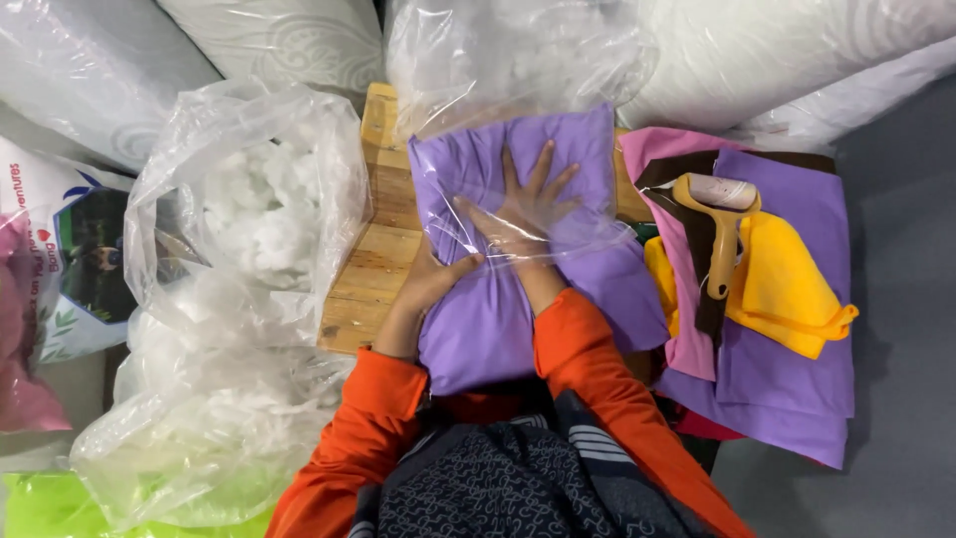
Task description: Cleaning a purple pillowcase with a lint roller and stuffing it with white fiberfill.
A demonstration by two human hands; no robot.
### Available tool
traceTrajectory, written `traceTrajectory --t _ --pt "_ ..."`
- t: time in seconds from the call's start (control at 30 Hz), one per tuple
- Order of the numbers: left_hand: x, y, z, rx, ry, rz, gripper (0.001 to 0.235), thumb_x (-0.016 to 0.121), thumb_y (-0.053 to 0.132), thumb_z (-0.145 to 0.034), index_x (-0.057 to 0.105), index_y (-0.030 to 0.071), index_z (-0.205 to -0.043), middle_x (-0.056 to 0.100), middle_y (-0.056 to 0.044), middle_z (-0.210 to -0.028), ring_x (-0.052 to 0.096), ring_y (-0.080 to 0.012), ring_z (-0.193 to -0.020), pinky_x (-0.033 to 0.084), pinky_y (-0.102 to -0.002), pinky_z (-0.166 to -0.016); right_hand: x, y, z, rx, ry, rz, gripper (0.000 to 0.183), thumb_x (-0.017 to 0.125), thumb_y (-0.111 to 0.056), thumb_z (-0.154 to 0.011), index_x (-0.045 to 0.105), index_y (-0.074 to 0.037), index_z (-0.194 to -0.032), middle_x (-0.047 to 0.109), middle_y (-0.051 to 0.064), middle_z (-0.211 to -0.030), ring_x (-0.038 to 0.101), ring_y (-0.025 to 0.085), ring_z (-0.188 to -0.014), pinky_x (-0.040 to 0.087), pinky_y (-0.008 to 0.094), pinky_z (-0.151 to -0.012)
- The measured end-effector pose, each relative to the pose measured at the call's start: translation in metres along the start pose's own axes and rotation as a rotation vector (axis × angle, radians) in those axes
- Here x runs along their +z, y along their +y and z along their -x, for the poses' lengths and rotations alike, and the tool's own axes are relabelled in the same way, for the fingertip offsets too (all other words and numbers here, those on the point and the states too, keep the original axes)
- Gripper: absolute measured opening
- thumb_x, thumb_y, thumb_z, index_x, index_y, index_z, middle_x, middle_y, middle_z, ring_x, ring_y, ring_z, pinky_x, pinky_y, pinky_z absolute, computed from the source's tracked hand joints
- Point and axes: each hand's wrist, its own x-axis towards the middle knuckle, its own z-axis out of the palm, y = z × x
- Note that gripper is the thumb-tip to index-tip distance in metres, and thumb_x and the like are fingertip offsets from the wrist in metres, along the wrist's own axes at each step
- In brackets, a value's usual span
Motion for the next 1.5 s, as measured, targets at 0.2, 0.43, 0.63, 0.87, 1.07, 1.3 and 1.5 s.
traceTrajectory --t 0.2,0.43,0.63,0.87,1.07,1.3,1.5 --pt "-0.003 0.010 0.006 -0.021 -0.034 0.023 0.111 0.093 0.022 -0.066 0.032 0.003 -0.156 0.047 -0.030 -0.150 0.042 -0.0466 -0.143 0.035 -0.058 -0.118 0.003 -0.009 -0.039 -0.015 -0.119 -0.124 0.105 0.071 -0.085 -0.076 0.038 -0.033 -0.160 0.014 0.025 -0.167 0.008 0.069 -0.145 0.021 0.092 -0.096" --pt "0.010 0.034 0.067 -0.062 -0.112 -0.007 0.105 0.092 0.023 -0.064 0.037 0.001 -0.151 0.050 -0.031 -0.147 0.045 -0.0470 -0.141 0.037 -0.059 -0.117 -0.041 0.010 0.002 0.020 -0.353 -0.187 0.105 0.062 -0.089 -0.077 0.030 -0.037 -0.163 0.004 0.020 -0.170 -0.005 0.065 -0.147 0.017 0.092 -0.098" --pt "0.010 0.007 0.124 -0.259 -0.096 -0.032 0.111 0.094 0.030 -0.062 0.036 0.006 -0.154 0.052 -0.026 -0.147 0.047 -0.0406 -0.142 0.038 -0.055 -0.118 -0.074 0.010 0.077 0.028 -0.375 -0.146 0.110 0.071 -0.081 -0.075 0.031 -0.028 -0.163 0.003 0.028 -0.168 -0.004 0.070 -0.144 0.014 0.095 -0.094" --pt "0.004 0.008 0.115 -0.288 -0.029 -0.026 0.120 0.095 0.034 -0.061 0.030 0.011 -0.159 0.049 -0.026 -0.150 0.044 -0.0423 -0.143 0.038 -0.055 -0.119 -0.031 -0.011 0.038 -0.020 -0.271 -0.062 0.118 0.072 -0.086 -0.068 0.028 -0.034 -0.164 0.004 0.026 -0.169 -0.007 0.070 -0.143 0.016 0.095 -0.091" --pt "0.002 0.008 0.099 -0.406 -0.061 -0.056 0.125 0.096 0.037 -0.057 0.029 0.011 -0.159 0.048 -0.028 -0.151 0.046 -0.0415 -0.143 0.038 -0.053 -0.120 -0.008 -0.025 -0.011 -0.050 -0.202 -0.109 0.118 0.080 -0.085 -0.065 0.037 -0.032 -0.161 0.011 0.027 -0.166 -0.001 0.071 -0.142 0.023 0.095 -0.090" --pt "0.004 -0.016 0.096 -0.175 -0.100 -0.104 0.109 0.084 0.045 -0.066 0.027 0.012 -0.154 0.052 -0.010 -0.148 0.050 -0.0238 -0.138 0.042 -0.038 -0.114 0.060 -0.030 -0.074 -0.044 -0.249 -0.058 0.139 0.067 -0.111 -0.067 0.011 -0.036 -0.170 -0.023 0.022 -0.164 -0.017 0.069 -0.142 0.006 0.095 -0.101" --pt "0.006 -0.021 0.097 -0.299 -0.296 0.188 0.017 0.074 0.012 -0.091 0.073 -0.001 -0.102 0.080 -0.018 -0.091 0.079 -0.0223 -0.070 0.067 -0.028 -0.068 0.097 -0.038 -0.109 -0.054 -0.042 -0.012 0.150 0.066 -0.126 -0.069 0.002 -0.037 -0.170 -0.024 0.023 -0.166 -0.017 0.071 -0.143 0.006 0.096 -0.101"
